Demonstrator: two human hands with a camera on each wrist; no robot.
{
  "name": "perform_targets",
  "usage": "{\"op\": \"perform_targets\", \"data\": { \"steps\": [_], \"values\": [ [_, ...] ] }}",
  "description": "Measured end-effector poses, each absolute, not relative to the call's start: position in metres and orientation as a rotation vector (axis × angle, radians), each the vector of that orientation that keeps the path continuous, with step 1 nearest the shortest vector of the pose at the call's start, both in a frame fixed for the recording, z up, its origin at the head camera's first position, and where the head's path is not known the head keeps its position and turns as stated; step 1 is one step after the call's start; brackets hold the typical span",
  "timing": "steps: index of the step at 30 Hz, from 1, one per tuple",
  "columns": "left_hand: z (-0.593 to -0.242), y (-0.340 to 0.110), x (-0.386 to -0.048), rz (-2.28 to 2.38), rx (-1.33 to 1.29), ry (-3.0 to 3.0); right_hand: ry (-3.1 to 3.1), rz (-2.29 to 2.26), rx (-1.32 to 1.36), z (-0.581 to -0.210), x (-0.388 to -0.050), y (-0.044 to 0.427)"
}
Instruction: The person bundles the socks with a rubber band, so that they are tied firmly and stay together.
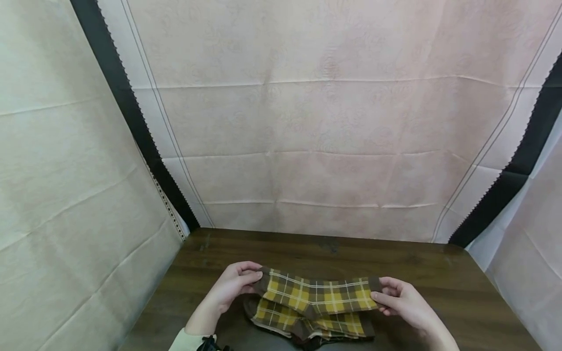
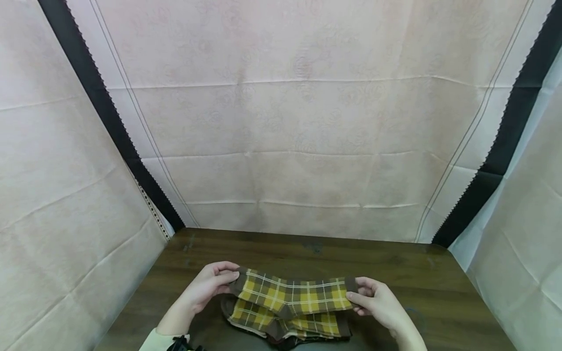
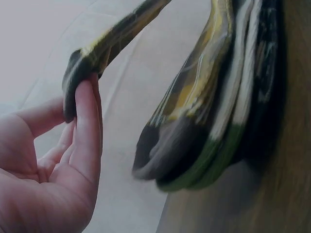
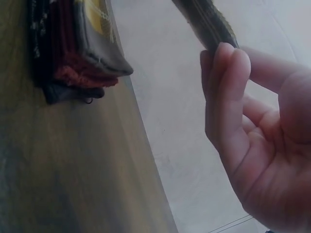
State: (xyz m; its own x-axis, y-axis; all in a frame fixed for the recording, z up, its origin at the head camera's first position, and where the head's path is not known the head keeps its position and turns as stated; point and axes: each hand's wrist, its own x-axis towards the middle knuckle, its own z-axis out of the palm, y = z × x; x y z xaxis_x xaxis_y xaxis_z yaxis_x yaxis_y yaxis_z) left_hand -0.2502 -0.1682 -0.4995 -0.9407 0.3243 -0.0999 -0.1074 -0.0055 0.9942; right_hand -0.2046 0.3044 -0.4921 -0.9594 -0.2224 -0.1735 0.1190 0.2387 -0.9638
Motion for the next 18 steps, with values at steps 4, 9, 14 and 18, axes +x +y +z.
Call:
{"op": "perform_targets", "data": {
  "steps": [4, 9, 14, 18],
  "values": [
    [-0.498, -0.176, -0.247, 1.974, 0.242, 1.972, 2.206, -1.715, -0.142, -0.491, -0.203, 0.304],
    [-0.498, -0.184, -0.245, 1.945, 0.282, 1.967, 2.174, -1.693, -0.183, -0.491, -0.202, 0.301],
    [-0.498, -0.191, -0.245, 1.898, 0.283, 2.003, 2.137, -1.678, -0.194, -0.494, -0.2, 0.295],
    [-0.498, -0.194, -0.244, 1.844, 0.277, 2.024, 2.114, -1.678, -0.235, -0.498, -0.201, 0.292]
  ]
}}
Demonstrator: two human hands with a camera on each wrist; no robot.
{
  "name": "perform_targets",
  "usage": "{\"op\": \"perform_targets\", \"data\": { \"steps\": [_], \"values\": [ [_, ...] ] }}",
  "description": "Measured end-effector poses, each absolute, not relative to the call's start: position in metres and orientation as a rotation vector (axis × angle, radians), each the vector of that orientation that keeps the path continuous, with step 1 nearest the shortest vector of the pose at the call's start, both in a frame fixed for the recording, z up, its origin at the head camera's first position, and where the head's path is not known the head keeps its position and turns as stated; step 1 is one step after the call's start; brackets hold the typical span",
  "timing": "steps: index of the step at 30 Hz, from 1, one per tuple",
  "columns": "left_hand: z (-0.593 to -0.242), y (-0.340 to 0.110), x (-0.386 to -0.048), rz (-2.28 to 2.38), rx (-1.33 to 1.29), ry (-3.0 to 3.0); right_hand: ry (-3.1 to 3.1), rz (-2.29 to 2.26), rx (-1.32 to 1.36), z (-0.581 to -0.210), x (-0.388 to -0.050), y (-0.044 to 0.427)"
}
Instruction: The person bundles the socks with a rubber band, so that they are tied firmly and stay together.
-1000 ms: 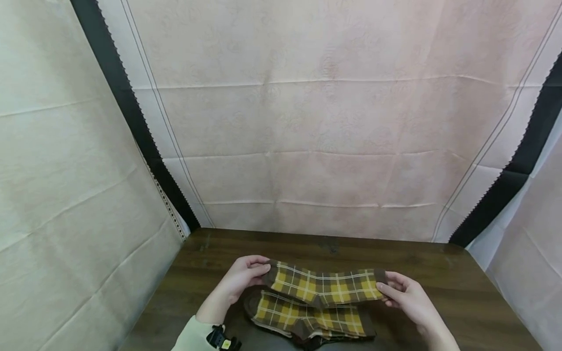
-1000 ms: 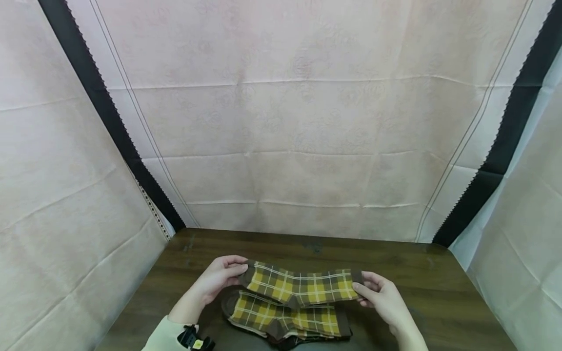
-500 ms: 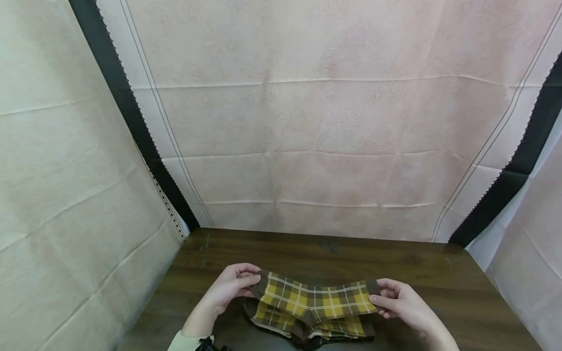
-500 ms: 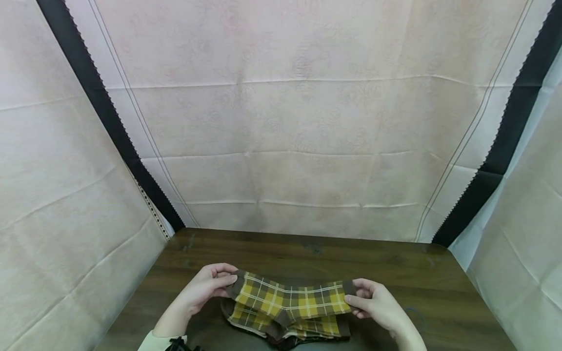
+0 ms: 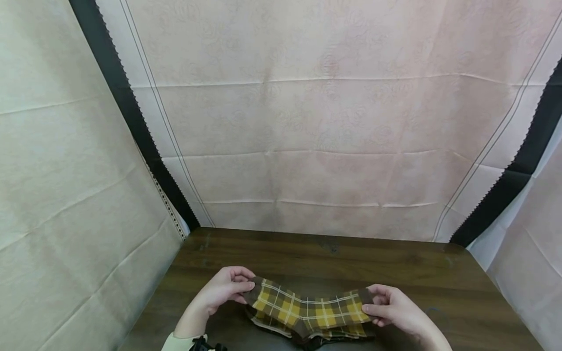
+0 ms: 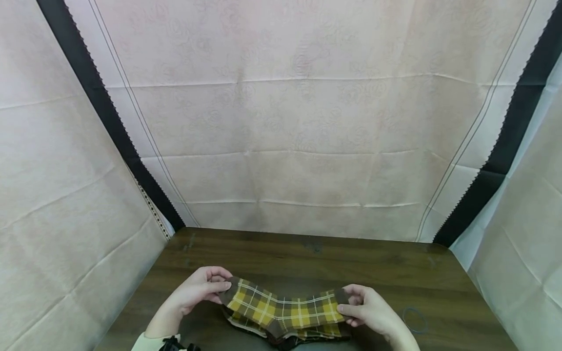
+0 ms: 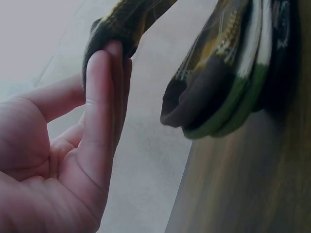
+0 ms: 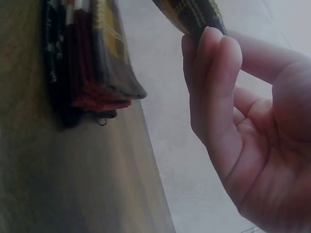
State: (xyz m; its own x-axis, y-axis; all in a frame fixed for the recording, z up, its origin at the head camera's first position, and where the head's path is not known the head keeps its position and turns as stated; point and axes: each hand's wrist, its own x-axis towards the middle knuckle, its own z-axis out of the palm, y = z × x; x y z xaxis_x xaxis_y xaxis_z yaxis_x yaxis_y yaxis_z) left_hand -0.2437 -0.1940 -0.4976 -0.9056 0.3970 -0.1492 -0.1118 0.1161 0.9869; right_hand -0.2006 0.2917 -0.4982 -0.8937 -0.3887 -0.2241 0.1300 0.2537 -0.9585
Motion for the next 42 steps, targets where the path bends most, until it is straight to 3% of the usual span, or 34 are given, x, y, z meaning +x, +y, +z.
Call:
{"op": "perform_targets", "data": {
  "steps": [21, 42],
  "values": [
    [-0.504, -0.193, -0.241, 1.691, 0.332, 2.091, 2.291, -1.433, -0.304, -0.512, -0.202, 0.292],
    [-0.513, -0.192, -0.242, 1.59, 0.262, 2.268, 2.356, -1.308, -0.057, -0.518, -0.204, 0.283]
  ]
}}
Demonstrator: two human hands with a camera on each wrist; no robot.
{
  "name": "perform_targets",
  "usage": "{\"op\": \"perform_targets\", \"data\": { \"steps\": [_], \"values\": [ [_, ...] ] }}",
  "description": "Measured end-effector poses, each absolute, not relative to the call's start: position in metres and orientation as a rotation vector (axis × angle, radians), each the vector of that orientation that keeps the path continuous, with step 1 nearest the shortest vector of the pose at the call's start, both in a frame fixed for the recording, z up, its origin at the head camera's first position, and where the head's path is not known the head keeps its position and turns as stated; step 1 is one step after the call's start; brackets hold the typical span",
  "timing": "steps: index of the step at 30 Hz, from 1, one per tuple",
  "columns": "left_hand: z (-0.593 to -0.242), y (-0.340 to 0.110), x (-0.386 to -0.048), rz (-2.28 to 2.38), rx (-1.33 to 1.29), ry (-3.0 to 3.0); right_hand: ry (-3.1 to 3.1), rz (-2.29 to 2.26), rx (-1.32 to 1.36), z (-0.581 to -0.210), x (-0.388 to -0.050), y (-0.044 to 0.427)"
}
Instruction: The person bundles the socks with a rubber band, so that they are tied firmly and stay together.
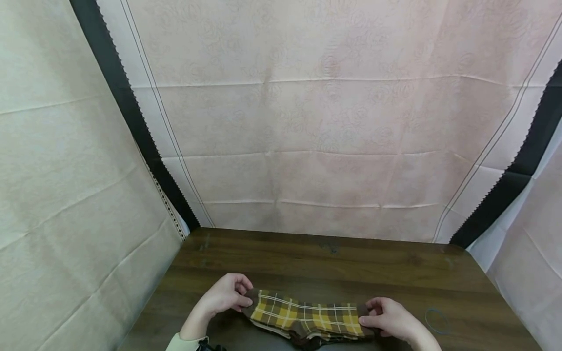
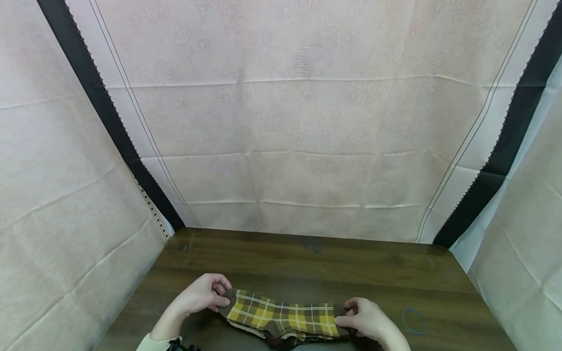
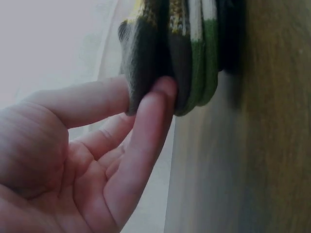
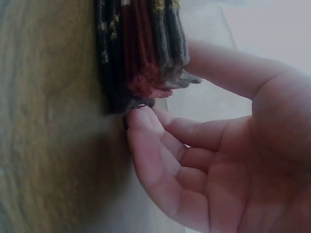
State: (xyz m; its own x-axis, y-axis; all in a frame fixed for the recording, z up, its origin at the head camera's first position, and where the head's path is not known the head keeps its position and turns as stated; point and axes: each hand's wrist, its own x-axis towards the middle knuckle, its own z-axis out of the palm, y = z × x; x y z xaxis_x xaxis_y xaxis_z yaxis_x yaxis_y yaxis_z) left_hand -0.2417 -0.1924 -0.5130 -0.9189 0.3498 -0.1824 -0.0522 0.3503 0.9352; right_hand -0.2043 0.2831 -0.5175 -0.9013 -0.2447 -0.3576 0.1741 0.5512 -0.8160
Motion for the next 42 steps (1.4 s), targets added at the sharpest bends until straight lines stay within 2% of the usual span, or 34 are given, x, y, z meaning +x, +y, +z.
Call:
{"op": "perform_targets", "data": {
  "steps": [4, 9, 13, 20, 27, 33, 42],
  "values": [
    [-0.506, -0.189, -0.242, 1.507, 0.266, 2.413, 2.346, -1.339, -0.076, -0.519, -0.204, 0.283],
    [-0.492, -0.164, -0.237, 1.398, 0.471, 2.704, 2.322, -1.403, -0.187, -0.523, -0.205, 0.286],
    [-0.486, -0.123, -0.229, 1.43, 0.689, 2.771, 2.278, -1.449, -0.184, -0.526, -0.208, 0.286],
    [-0.494, -0.034, -0.21, 1.382, 0.993, 2.491, 2.248, -1.523, 0.013, -0.53, -0.209, 0.279],
    [-0.513, 0.018, -0.198, 1.095, 0.906, 2.463, 2.24, -1.59, 0.018, -0.529, -0.208, 0.276],
    [-0.523, 0.034, -0.196, 0.979, 0.776, 2.64, 2.201, -1.64, -0.009, -0.527, -0.209, 0.275],
    [-0.528, 0.053, -0.199, 0.774, 0.724, 2.762, 2.011, -1.81, 0.008, -0.526, -0.214, 0.275]
  ]
}}
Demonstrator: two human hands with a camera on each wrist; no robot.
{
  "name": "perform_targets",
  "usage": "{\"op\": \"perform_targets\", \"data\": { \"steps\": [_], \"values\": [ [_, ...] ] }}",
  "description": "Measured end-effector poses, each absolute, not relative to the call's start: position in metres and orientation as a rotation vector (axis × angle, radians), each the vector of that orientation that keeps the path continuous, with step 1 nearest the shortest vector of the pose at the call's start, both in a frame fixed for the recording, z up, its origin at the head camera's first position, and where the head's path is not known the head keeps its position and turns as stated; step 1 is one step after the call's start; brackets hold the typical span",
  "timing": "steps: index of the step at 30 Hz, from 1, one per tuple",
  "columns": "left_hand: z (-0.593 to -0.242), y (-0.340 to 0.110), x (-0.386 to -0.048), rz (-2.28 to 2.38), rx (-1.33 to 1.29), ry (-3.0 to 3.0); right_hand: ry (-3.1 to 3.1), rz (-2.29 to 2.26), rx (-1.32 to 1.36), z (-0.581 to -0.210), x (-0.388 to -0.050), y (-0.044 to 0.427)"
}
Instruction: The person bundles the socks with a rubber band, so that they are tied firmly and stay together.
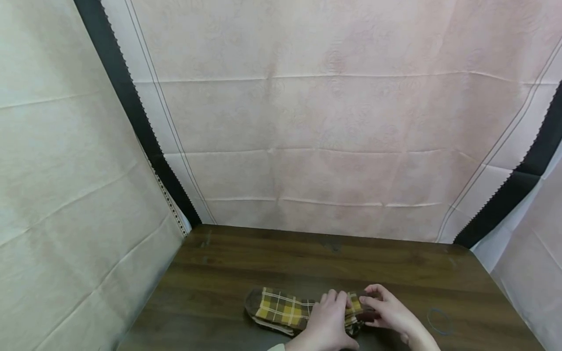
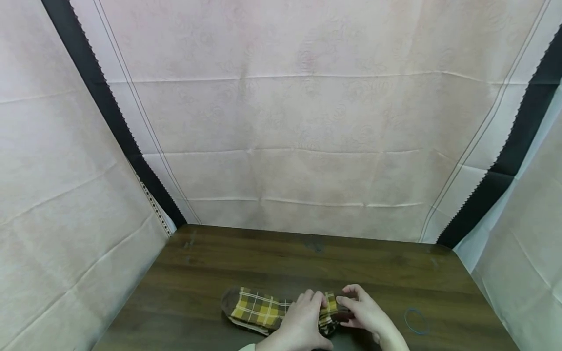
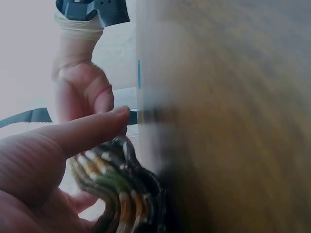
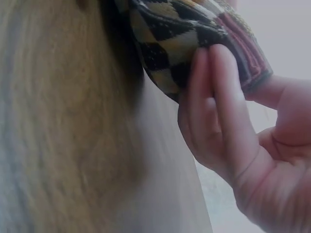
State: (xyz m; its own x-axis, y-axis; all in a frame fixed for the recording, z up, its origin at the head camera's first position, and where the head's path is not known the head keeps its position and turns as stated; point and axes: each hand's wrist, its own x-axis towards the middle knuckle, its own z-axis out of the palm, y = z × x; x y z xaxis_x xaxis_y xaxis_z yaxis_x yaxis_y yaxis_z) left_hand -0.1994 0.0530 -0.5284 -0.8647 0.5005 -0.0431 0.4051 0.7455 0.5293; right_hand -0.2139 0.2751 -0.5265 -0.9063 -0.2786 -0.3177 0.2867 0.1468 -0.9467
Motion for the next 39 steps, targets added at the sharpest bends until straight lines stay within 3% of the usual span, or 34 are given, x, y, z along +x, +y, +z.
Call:
{"op": "perform_targets", "data": {
  "steps": [8, 22, 30, 39],
  "values": [
    [-0.529, 0.068, -0.199, 0.66, 0.629, 2.862, 2.016, -1.831, 0.059, -0.525, -0.213, 0.275],
    [-0.524, 0.043, -0.209, 1.036, 0.753, 2.666, 2.174, -1.689, 0.092, -0.522, -0.214, 0.286],
    [-0.523, 0.037, -0.215, 1.167, 0.707, 2.567, 2.583, -1.451, 0.187, -0.513, -0.208, 0.328],
    [-0.519, 0.038, -0.215, 1.122, 0.679, 2.55, 2.861, -0.89, -0.002, -0.523, -0.189, 0.403]
  ]
}}
